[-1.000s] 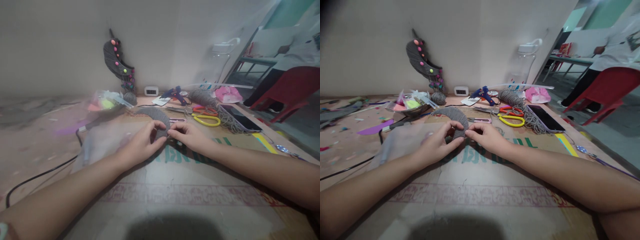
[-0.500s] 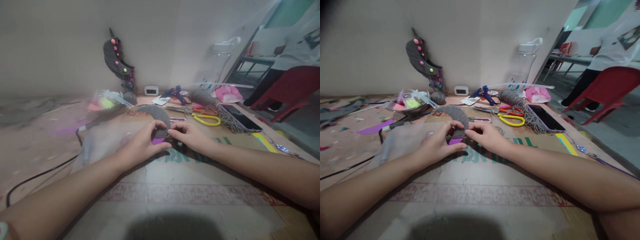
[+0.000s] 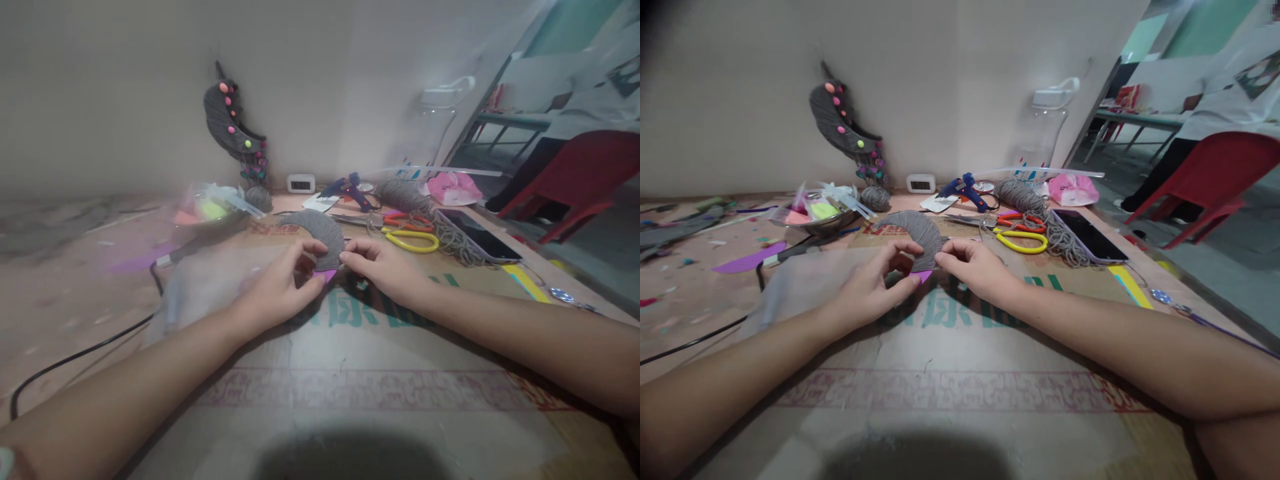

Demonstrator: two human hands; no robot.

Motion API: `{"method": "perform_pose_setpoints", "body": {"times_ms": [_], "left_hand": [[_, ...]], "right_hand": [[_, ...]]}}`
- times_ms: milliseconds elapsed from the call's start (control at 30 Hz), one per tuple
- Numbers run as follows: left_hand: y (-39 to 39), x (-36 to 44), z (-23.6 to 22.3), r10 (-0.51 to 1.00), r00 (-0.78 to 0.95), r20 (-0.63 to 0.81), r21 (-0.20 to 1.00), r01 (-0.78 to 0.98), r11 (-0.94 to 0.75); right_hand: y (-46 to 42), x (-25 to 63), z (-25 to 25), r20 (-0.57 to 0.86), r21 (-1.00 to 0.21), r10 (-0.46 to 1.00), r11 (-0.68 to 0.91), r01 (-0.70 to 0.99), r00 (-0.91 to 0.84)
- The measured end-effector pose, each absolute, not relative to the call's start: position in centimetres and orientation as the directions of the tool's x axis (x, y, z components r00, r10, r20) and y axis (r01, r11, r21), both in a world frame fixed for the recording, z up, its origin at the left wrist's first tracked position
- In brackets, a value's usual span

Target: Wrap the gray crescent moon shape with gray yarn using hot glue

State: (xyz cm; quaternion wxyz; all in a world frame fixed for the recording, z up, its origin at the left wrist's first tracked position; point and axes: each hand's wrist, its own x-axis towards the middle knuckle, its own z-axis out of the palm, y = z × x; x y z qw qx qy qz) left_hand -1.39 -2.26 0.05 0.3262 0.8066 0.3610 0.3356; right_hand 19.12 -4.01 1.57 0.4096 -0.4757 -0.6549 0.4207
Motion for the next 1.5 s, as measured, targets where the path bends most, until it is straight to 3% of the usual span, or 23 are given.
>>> {"method": "perform_pose_setpoints", "body": {"times_ms": [100, 400, 867, 1333, 1500], "left_hand": [[-2.3, -1.4, 0.1, 0.792, 0.514, 0.329, 0.752, 0.365, -0.549], [-1.2, -1.3, -0.2, 0.832, 0.420, 0.363, 0.862, 0.188, -0.470], [-1.9, -1.3, -0.2, 0.755, 0.534, 0.381, 0.764, 0.278, -0.582], [-2.0, -1.3, 0.0, 0.760, 0.529, 0.379, 0.778, 0.262, -0.570], [-1.8, -1.5, -0.4, 0.773, 0.521, 0.362, 0.833, 0.191, -0.520]], "right_hand": [[-4.0, 19.1, 1.4, 0.157, -0.933, 0.964, 0.216, 0.289, -0.216], [-3.9, 19.2, 1.2, 0.156, -0.932, 0.958, 0.223, 0.286, -0.241], [-4.1, 19.1, 1.5, 0.188, -0.931, 0.959, 0.242, 0.274, -0.211], [-4.1, 19.2, 1.6, 0.191, -0.927, 0.956, 0.250, 0.280, -0.222], [-4.1, 19.1, 1.6, 0.195, -0.929, 0.955, 0.253, 0.269, -0.222]]}}
